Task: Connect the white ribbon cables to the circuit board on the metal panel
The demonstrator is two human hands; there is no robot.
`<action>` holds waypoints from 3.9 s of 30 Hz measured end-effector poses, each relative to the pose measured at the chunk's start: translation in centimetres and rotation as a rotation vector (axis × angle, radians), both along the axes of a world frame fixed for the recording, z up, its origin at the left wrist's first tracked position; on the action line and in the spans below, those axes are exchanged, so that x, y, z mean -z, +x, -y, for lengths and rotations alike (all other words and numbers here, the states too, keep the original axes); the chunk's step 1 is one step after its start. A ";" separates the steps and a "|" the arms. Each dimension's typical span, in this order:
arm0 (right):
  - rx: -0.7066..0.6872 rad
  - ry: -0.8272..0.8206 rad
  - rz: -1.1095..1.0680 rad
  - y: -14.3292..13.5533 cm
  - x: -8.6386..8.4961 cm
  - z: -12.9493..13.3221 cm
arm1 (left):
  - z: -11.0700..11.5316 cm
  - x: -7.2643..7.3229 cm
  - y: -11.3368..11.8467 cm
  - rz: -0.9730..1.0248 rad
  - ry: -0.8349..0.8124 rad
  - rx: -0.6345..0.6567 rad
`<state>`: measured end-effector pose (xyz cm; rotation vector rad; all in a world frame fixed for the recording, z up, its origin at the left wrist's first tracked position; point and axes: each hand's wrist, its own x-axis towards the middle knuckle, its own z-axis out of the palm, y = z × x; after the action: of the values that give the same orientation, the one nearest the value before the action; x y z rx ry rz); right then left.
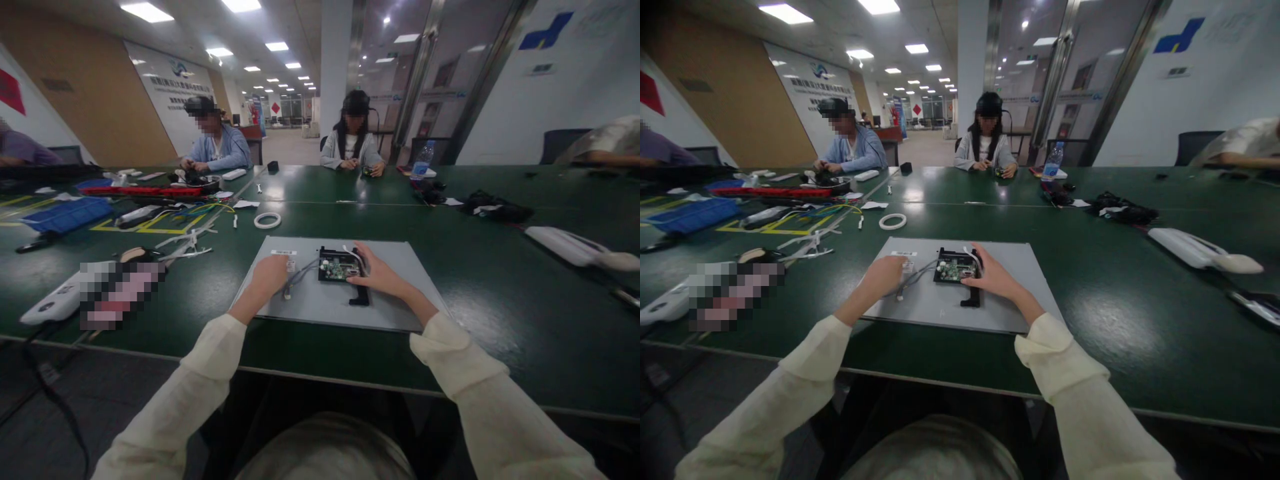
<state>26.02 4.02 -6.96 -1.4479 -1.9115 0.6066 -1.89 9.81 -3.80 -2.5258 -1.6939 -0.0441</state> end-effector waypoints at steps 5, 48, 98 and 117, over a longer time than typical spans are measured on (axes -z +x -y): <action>-0.007 -0.007 -0.007 -0.1 -0.4 0.2 | 0.3 -2.1 4.4 0.117 0.142 0.174; 0.395 0.053 0.209 0.6 0.8 -2.4 | -1.0 2.4 12.5 0.137 0.052 0.334; 0.449 0.140 0.491 -0.5 -0.2 0.6 | -1.1 2.0 12.1 0.468 0.007 0.337; 0.162 -0.188 -0.567 -2.1 -3.1 1.4 | 2.9 -0.4 11.3 0.200 0.083 0.462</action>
<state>23.88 2.66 -3.88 -1.3415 -1.3114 1.0137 9.41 6.90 -3.40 -2.8661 -1.0917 -0.4034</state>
